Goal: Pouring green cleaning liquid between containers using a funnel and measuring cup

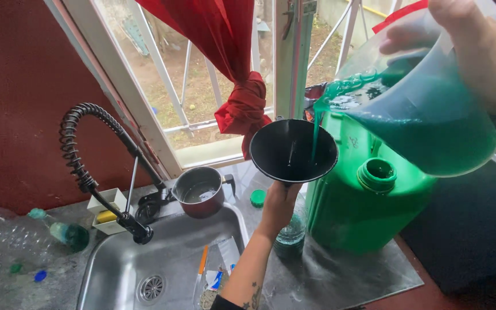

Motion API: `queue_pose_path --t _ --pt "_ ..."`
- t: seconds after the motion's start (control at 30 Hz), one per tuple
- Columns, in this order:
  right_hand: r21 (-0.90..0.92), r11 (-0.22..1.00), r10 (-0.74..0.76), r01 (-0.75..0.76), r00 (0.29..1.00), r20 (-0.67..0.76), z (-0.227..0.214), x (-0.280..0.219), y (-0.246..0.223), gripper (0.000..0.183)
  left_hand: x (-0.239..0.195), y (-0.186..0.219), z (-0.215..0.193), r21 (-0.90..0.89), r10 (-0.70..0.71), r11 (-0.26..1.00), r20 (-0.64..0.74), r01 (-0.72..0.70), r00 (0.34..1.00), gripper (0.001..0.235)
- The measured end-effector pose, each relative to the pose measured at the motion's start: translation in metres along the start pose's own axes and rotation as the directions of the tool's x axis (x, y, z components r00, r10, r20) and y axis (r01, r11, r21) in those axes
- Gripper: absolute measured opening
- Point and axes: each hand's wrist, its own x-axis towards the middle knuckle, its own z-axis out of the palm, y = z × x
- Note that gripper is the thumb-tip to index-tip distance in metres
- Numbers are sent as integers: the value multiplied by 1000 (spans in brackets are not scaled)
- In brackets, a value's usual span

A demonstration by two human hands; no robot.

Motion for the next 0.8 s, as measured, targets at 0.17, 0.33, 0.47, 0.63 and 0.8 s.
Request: queue_pose_path --t 0.17,0.33,0.47,0.63,0.8 --pt "-81 980 -180 179 984 -1 -10 18 24 80 -2 0 -1 -55 73 996 -3 -73 997 25" --pt "-40 992 -116 116 993 6 -8 15 26 80 -4 0 -1 -48 98 994 -3 -98 995 29" --pt "-40 996 -77 77 997 13 -4 8 16 83 -4 6 -2 -78 82 993 -19 -83 996 22" --pt "-98 991 -86 88 996 29 -4 11 24 84 -2 -3 1 -21 64 998 -35 -65 997 29" --pt "-123 977 -172 176 984 40 -9 21 35 76 -3 -2 -1 -47 88 995 -14 -89 996 29"
